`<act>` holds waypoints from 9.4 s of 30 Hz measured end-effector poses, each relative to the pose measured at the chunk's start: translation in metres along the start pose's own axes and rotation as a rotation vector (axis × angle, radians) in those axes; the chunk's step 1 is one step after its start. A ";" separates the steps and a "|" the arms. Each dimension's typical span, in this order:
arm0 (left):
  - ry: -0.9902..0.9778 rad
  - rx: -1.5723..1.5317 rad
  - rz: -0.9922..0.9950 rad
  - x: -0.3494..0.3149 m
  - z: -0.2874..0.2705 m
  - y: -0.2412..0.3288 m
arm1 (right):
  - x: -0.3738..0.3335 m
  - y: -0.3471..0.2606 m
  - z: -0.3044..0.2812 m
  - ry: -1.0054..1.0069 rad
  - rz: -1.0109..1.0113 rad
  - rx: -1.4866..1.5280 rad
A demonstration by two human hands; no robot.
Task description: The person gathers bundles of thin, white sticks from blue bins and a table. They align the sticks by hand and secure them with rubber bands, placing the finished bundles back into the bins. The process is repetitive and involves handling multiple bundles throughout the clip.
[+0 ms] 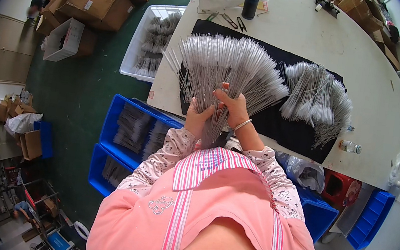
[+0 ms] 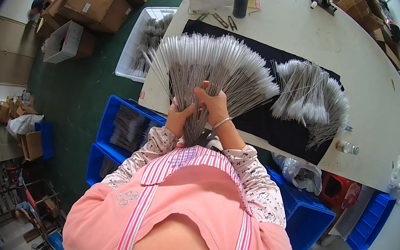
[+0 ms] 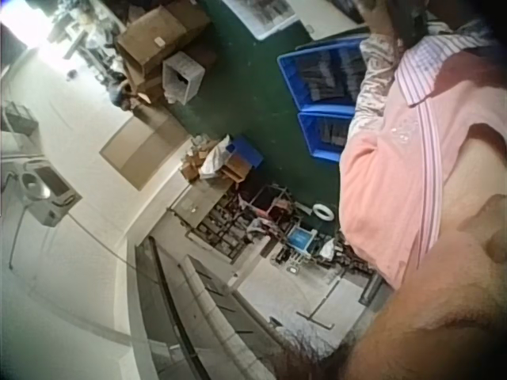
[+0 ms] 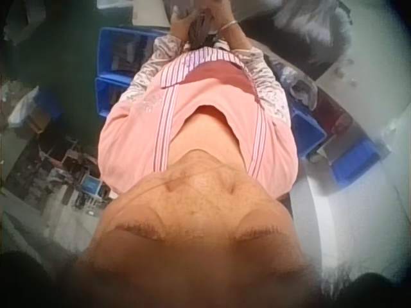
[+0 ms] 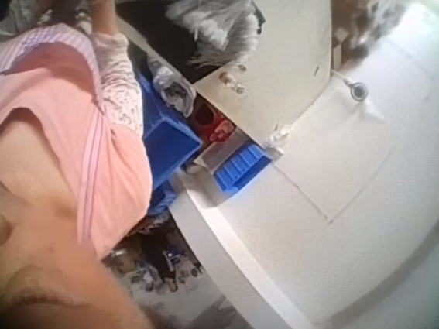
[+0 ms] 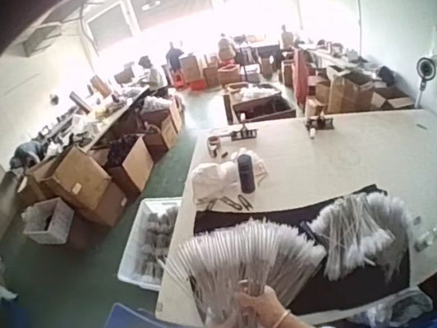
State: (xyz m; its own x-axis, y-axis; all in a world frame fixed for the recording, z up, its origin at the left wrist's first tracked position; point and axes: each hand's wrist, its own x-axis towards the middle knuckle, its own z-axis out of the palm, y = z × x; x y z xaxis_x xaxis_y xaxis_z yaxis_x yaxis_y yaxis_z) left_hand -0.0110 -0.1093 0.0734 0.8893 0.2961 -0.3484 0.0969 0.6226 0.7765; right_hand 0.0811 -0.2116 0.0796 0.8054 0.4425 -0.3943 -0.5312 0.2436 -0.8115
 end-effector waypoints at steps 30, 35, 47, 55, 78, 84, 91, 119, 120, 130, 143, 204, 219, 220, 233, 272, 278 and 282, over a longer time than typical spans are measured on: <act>-0.229 -0.264 -0.183 -0.018 -0.006 0.018 | -0.010 -0.004 -0.006 -0.141 0.079 0.240; -0.077 0.174 -0.184 -0.010 -0.009 0.005 | -0.003 -0.004 0.002 -0.122 0.038 -0.043; -0.083 -0.084 -0.237 -0.007 -0.013 0.016 | 0.003 -0.012 -0.013 -0.227 0.205 0.408; -0.065 -0.067 -0.227 -0.005 -0.006 0.017 | 0.005 0.009 0.005 -0.074 -0.051 0.312; 0.015 -0.026 -0.233 -0.008 -0.020 0.006 | 0.003 -0.002 0.001 -0.241 0.138 0.216; -0.300 0.320 -0.222 -0.001 -0.001 0.019 | 0.019 -0.009 -0.023 -0.550 0.169 -0.045; -0.514 0.144 -0.380 0.015 -0.001 0.013 | 0.009 -0.022 -0.011 -0.843 0.236 0.228; -0.539 0.490 -0.396 0.010 -0.034 0.045 | 0.004 -0.025 0.060 -0.687 0.105 -0.118; -0.561 0.556 -0.392 0.015 -0.034 0.041 | 0.001 -0.025 0.051 -0.562 0.093 -0.058; -0.360 0.368 -0.429 0.051 -0.014 -0.021 | -0.104 -0.075 -0.209 0.234 -0.504 0.759; 0.241 0.443 -0.607 0.032 0.118 -0.156 | -0.205 -0.032 -0.684 1.729 0.237 -0.357; 0.823 1.156 -0.102 0.158 -0.116 -0.062 | -0.079 0.044 -0.281 0.599 -0.279 -1.150; 0.643 1.483 -0.218 0.217 -0.103 -0.030 | 0.139 0.111 0.004 -0.040 0.011 -1.816; 0.643 1.360 -0.267 0.220 -0.105 -0.033 | 0.140 0.117 0.003 -0.031 0.024 -1.823; 0.698 1.436 -0.294 0.233 -0.092 -0.020 | 0.143 0.120 0.004 0.362 -0.028 -1.508; 0.138 0.811 -0.160 0.275 -0.115 -0.076 | 0.167 0.103 -0.010 0.180 0.397 -1.373; 0.055 0.677 -0.283 0.268 -0.121 -0.056 | 0.161 0.099 -0.004 0.203 0.349 -1.459; 0.015 0.363 -0.365 0.259 -0.131 -0.047 | 0.157 0.117 -0.003 0.344 0.287 -1.423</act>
State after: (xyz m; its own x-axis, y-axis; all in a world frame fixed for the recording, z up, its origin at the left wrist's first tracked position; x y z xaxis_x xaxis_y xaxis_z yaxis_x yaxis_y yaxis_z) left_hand 0.1561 0.0332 -0.1217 0.7624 0.1179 -0.6363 0.5513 0.3965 0.7340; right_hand 0.1460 -0.1158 -0.0787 0.8492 0.0590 -0.5248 -0.1458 -0.9289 -0.3405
